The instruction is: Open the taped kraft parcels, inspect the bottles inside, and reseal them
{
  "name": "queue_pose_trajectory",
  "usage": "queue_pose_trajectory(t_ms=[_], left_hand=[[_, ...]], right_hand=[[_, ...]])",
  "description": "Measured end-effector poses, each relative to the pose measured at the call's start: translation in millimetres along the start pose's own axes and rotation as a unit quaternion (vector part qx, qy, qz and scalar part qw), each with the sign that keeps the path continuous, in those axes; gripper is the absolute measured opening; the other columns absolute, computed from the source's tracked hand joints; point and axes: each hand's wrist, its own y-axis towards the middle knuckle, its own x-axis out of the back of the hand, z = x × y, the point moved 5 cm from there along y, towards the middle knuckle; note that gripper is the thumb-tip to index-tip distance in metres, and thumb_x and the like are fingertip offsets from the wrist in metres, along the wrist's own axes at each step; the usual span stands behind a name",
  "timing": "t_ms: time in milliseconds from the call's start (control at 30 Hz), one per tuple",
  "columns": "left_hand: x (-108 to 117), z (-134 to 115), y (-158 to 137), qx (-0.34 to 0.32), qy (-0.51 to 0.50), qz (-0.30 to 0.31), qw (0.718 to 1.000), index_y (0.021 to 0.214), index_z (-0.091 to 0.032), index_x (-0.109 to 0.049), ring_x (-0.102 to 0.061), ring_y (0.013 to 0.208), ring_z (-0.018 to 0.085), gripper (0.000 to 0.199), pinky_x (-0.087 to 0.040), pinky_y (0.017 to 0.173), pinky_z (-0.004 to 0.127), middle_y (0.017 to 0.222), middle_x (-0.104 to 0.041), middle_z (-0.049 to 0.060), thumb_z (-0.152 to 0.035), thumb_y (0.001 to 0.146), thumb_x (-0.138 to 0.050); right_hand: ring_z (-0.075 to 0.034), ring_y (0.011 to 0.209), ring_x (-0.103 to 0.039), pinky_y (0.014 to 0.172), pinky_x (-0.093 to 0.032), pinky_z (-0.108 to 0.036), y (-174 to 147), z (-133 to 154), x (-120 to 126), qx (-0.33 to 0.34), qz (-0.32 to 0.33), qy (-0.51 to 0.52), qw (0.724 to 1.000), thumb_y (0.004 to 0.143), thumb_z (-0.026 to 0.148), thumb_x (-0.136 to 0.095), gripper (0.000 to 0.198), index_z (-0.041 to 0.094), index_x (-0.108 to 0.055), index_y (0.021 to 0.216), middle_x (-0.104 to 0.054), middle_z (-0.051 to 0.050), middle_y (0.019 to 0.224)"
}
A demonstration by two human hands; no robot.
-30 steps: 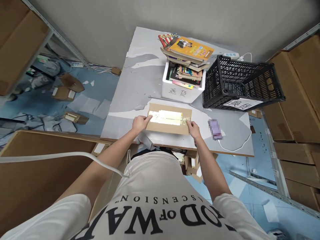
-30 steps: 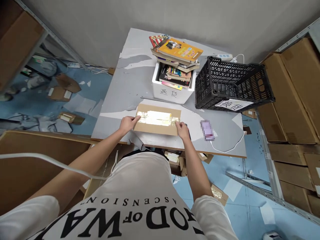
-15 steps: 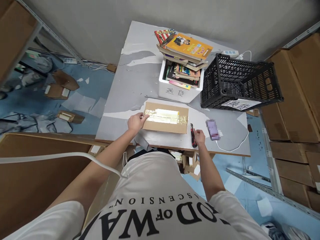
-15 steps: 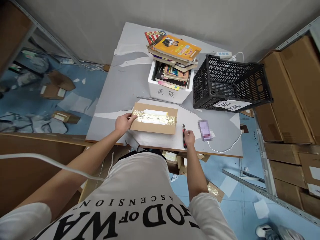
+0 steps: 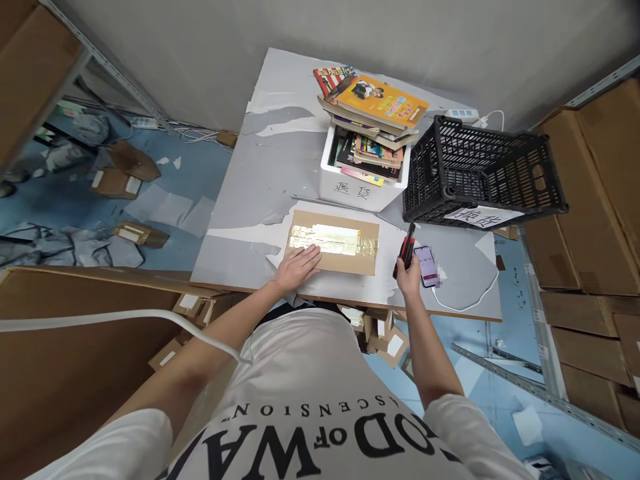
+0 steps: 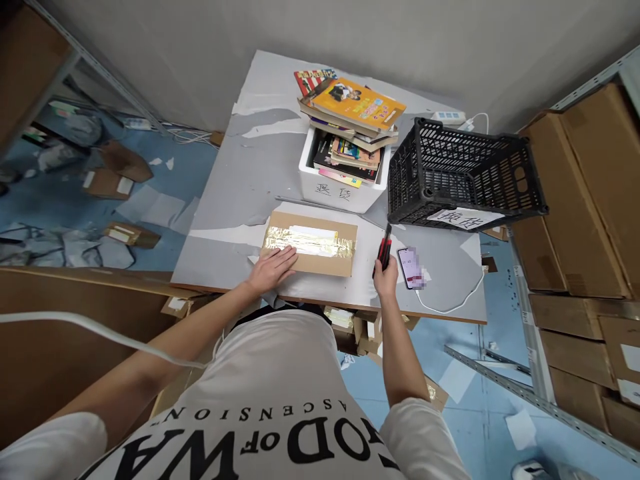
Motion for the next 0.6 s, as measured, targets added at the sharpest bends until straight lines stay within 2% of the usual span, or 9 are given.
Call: queue_pose_trajectory(t_ms=[67, 100, 167, 233, 300, 367, 600], left_hand=[[-2, 3, 1, 0.004, 0.001, -0.009, 1.0, 0.129, -0.021, -0.056, -0.049, 0.129, 0.022, 0.04, -0.036, 0.111, 0.039, 0.133, -0.057, 0.01, -0.036, 0.094, -0.045], [-2, 4, 1, 0.005, -0.002, -0.013, 1.0, 0.129, -0.021, -0.056, -0.05, 0.128, 0.022, 0.041, -0.036, 0.111, 0.038, 0.133, -0.058, 0.009, -0.036, 0.093, -0.045], [-3, 7, 2, 0.009, -0.007, -0.018, 1.0, 0.129, -0.022, -0.056, -0.051, 0.127, 0.022, 0.041, -0.037, 0.111, 0.038, 0.132, -0.058, 0.009, -0.038, 0.093, -0.046], [-4, 8, 2, 0.012, -0.013, -0.023, 1.0, 0.129, -0.023, -0.057, -0.051, 0.127, 0.022, 0.042, -0.038, 0.111, 0.038, 0.132, -0.058, 0.009, -0.039, 0.092, -0.046], [-5, 9, 1, 0.014, -0.018, -0.029, 0.999, 0.129, -0.023, -0.057, -0.051, 0.127, 0.022, 0.042, -0.038, 0.111, 0.038, 0.131, -0.059, 0.008, -0.04, 0.092, -0.046], [-7, 10, 0, 0.015, -0.02, -0.034, 0.999, 0.129, -0.024, -0.057, -0.051, 0.126, 0.022, 0.042, -0.037, 0.112, 0.038, 0.131, -0.059, 0.008, -0.04, 0.091, -0.047], [-10, 12, -1, 0.011, -0.009, -0.041, 0.999, 0.127, -0.023, -0.059, -0.053, 0.125, 0.022, 0.042, -0.038, 0.111, 0.037, 0.132, -0.058, 0.008, -0.041, 0.091, -0.048]], right_hand=[[-0.026, 0.105, -0.059, 0.089, -0.045, -0.038, 1, 60, 2, 0.147, 0.086, 0.019, 0.985, 0.09, 0.039, -0.041, 0.053, 0.017, -0.038, 0.138, -0.062, -0.013, 0.118], [-0.026, 0.108, -0.057, 0.091, -0.044, -0.038, -3, 91, -3, 0.224, 0.145, -0.009, 0.964, 0.09, 0.037, -0.043, 0.054, 0.02, -0.036, 0.142, -0.059, -0.011, 0.123], [-0.028, 0.111, -0.055, 0.089, -0.044, -0.037, -14, 145, -23, 0.338, 0.254, -0.103, 0.9, 0.091, 0.032, -0.043, 0.056, 0.027, -0.032, 0.146, -0.057, -0.009, 0.126], [-0.025, 0.101, -0.06, 0.084, -0.044, -0.034, -23, 182, -47, 0.4, 0.316, -0.202, 0.836, 0.093, 0.023, -0.039, 0.057, 0.034, -0.029, 0.147, -0.06, -0.007, 0.116], [-0.021, 0.092, -0.062, 0.081, -0.043, -0.032, -28, 205, -68, 0.438, 0.339, -0.278, 0.785, 0.092, 0.016, -0.036, 0.059, 0.039, -0.029, 0.147, -0.06, -0.005, 0.111], [-0.02, 0.088, -0.063, 0.079, -0.042, -0.031, -32, 218, -81, 0.459, 0.341, -0.325, 0.754, 0.093, 0.013, -0.034, 0.061, 0.043, -0.029, 0.146, -0.059, -0.006, 0.111], [-0.021, 0.087, -0.064, 0.075, -0.042, -0.029, -29, 234, -90, 0.477, 0.366, -0.35, 0.718, 0.095, 0.02, -0.037, 0.057, 0.041, -0.026, 0.147, -0.061, -0.006, 0.109]])
